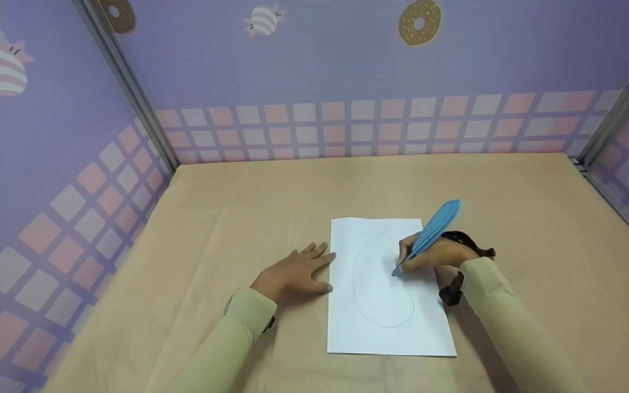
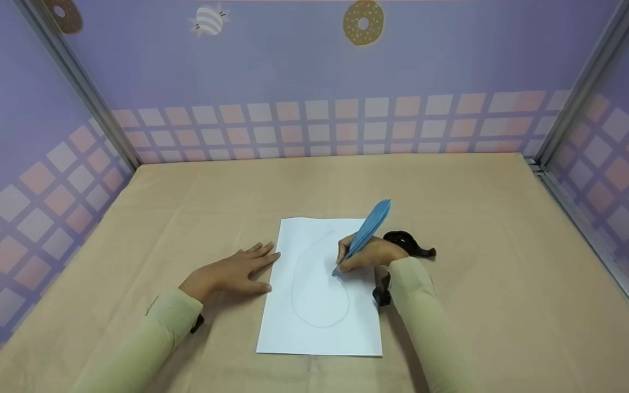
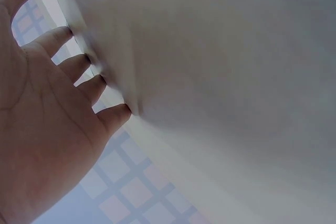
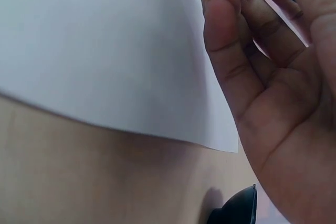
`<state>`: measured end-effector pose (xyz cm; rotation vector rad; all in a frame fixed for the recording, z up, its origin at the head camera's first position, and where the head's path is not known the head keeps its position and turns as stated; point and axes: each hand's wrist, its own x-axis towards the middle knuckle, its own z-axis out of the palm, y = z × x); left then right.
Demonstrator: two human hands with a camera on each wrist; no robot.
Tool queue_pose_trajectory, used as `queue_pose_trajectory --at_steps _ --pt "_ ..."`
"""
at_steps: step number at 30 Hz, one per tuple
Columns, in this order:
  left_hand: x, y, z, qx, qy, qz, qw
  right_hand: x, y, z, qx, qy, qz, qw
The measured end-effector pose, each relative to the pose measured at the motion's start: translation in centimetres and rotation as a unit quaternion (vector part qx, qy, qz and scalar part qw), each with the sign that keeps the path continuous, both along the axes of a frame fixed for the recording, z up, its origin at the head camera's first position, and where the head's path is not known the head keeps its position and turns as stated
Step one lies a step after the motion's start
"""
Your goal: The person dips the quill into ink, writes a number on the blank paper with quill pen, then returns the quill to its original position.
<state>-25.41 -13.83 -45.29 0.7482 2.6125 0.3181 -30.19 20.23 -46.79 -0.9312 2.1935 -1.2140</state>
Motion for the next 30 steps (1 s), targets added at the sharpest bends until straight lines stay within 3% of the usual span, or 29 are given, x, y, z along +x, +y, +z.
queue_pose_trajectory --at_steps 30 --pt "-0.1 -0.1 -0.1 0.013 -0.009 -0.002 0.9999 0.2 -1.1 -0.1 0.002 0.001 -0.02 1.0"
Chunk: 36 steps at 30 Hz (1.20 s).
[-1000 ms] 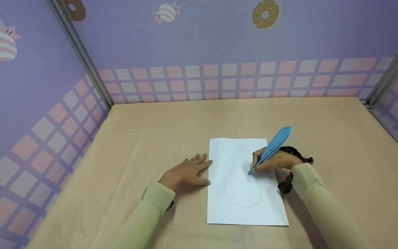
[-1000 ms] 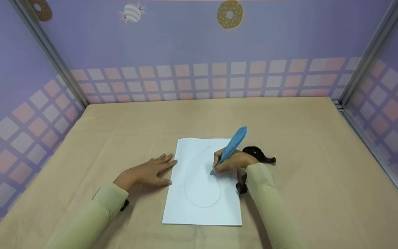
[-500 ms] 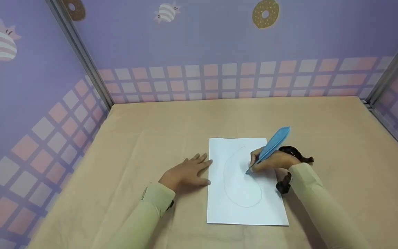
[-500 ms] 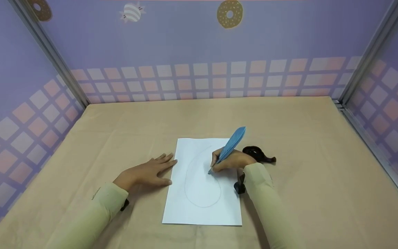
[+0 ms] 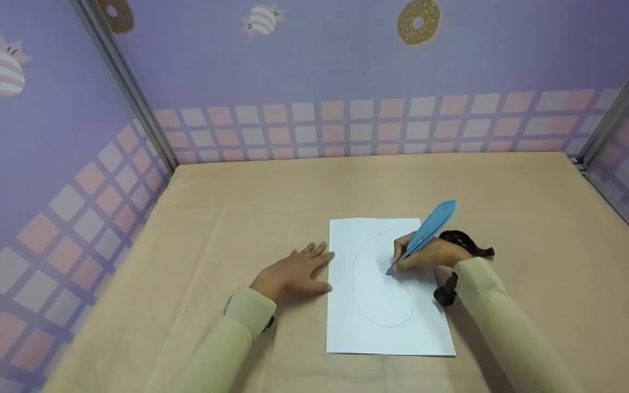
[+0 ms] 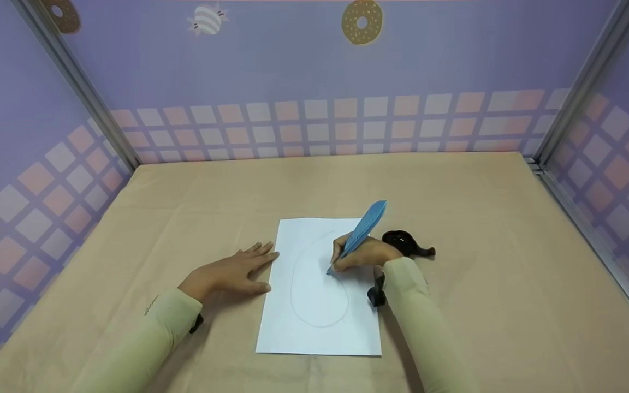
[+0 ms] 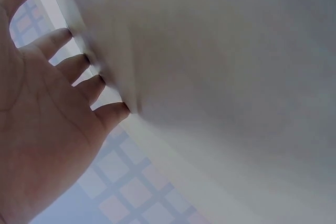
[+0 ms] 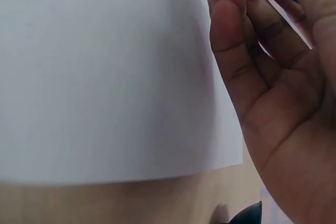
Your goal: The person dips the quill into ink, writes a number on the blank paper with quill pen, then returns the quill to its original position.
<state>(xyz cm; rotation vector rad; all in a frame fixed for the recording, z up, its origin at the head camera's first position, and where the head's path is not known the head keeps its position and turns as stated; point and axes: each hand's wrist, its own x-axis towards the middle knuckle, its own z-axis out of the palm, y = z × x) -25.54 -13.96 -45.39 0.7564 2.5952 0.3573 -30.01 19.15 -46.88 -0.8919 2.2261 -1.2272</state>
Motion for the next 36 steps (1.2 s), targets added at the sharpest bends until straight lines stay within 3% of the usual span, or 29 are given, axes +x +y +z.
queue_pose_trajectory --at_steps 36 --pt "-0.16 0.02 -0.17 -0.001 -0.004 -0.001 1.0 0.03 -0.36 -0.37 -0.014 -0.009 -0.006 1.0"
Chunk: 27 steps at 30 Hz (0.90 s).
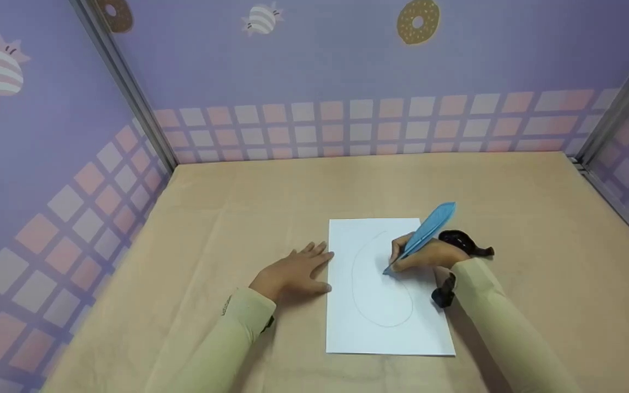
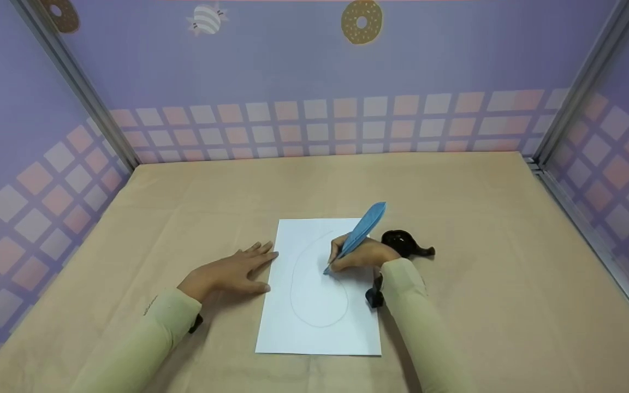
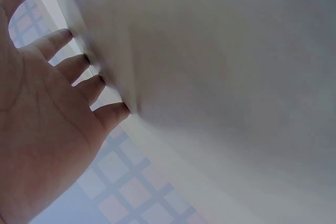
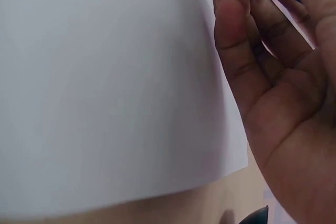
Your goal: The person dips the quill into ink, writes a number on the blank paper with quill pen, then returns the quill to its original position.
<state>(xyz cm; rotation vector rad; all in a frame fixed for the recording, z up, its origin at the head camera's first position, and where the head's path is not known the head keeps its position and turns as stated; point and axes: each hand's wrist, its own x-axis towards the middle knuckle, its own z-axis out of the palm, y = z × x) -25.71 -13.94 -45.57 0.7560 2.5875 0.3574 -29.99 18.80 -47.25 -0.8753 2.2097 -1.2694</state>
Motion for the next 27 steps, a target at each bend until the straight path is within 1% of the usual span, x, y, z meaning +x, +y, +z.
queue_pose_trajectory --at_steps 4,9,17,27 --pt "0.0 0.0 0.1 -0.002 0.004 -0.006 1.0 -0.1 -0.2 -0.2 -0.011 -0.003 0.013 1.0" --pt "0.1 0.0 0.2 -0.001 0.005 -0.003 1.0 -0.2 -0.3 -0.1 -0.016 0.0 0.023 1.0" --pt "0.3 0.0 0.4 -0.004 0.001 0.004 1.0 -0.3 -0.6 -0.2 0.003 0.01 0.012 1.0" --pt "0.2 0.0 0.2 -0.003 0.003 0.003 1.0 0.0 -1.4 -0.2 -0.014 0.008 0.021 1.0"
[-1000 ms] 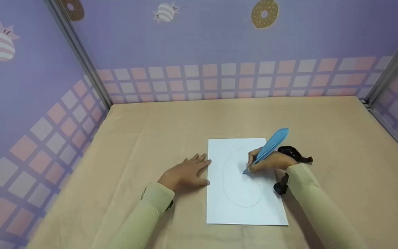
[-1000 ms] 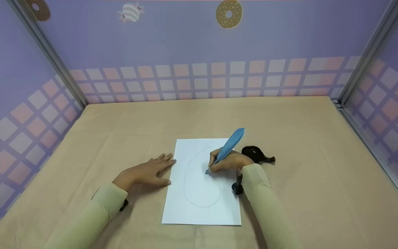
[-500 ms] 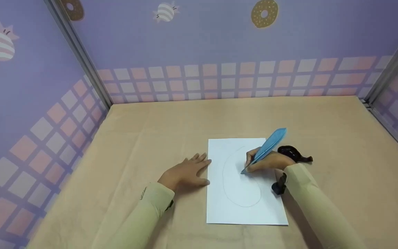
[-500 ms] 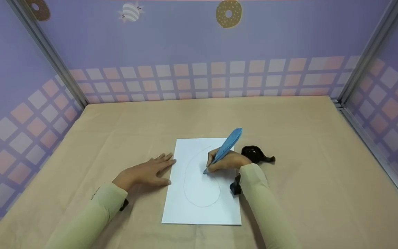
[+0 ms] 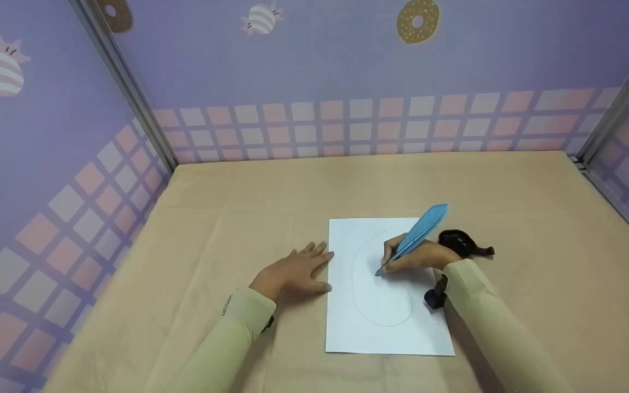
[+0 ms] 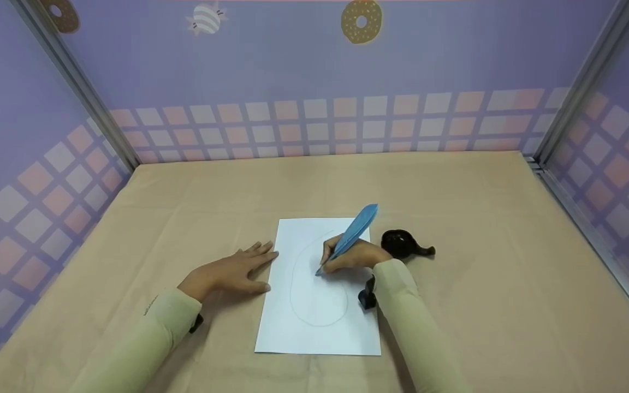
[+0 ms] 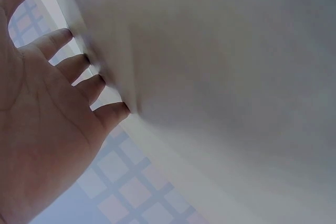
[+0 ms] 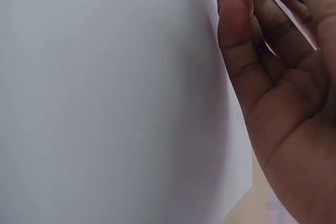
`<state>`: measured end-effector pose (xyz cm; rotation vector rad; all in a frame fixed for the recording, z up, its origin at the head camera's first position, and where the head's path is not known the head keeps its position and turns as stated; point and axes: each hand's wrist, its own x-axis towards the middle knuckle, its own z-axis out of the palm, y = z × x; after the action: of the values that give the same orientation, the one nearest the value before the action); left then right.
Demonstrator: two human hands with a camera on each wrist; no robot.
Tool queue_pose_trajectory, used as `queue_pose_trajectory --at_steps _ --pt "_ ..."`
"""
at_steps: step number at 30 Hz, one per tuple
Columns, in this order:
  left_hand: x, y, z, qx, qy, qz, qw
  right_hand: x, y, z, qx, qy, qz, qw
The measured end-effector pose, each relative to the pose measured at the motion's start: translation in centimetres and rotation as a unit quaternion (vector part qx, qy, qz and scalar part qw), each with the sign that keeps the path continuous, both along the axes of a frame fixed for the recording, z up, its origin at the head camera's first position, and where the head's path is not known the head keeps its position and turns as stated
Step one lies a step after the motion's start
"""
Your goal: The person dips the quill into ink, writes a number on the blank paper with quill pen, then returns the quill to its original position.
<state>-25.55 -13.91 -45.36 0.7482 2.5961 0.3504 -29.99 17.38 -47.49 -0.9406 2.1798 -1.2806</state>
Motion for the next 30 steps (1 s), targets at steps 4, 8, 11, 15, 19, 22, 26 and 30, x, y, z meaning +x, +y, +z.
queue_pose_trajectory --at_steps 4,8,11,15,19,22,26,30 --pt "0.0 0.1 0.0 0.004 -0.001 0.004 1.0 0.0 -0.3 0.0 -0.007 0.002 0.007 1.0" --pt "0.0 0.1 -0.1 0.003 -0.002 0.005 1.0 -0.1 -0.4 0.0 -0.01 0.003 0.005 1.0" --pt "-0.1 0.0 -0.1 0.002 0.002 0.001 1.0 0.0 -0.5 0.0 -0.005 0.002 0.0 1.0" --pt "-0.1 0.0 -0.1 0.002 0.004 -0.002 1.0 0.2 -0.7 0.1 0.002 0.003 -0.008 1.0" --pt "0.0 0.0 -0.2 0.003 0.004 0.0 1.0 0.2 -1.1 0.0 0.004 0.001 -0.008 1.0" --pt "0.0 0.1 -0.2 0.001 0.005 0.0 1.0 0.2 -1.3 -0.1 -0.003 -0.005 -0.003 1.0" --pt "0.0 0.1 -0.1 0.001 0.006 0.002 1.0 0.2 -1.6 -0.1 -0.017 -0.012 0.004 1.0" --pt "0.0 0.1 -0.1 0.0 0.008 0.004 1.0 0.2 -2.0 -0.1 -0.024 -0.009 0.008 1.0"
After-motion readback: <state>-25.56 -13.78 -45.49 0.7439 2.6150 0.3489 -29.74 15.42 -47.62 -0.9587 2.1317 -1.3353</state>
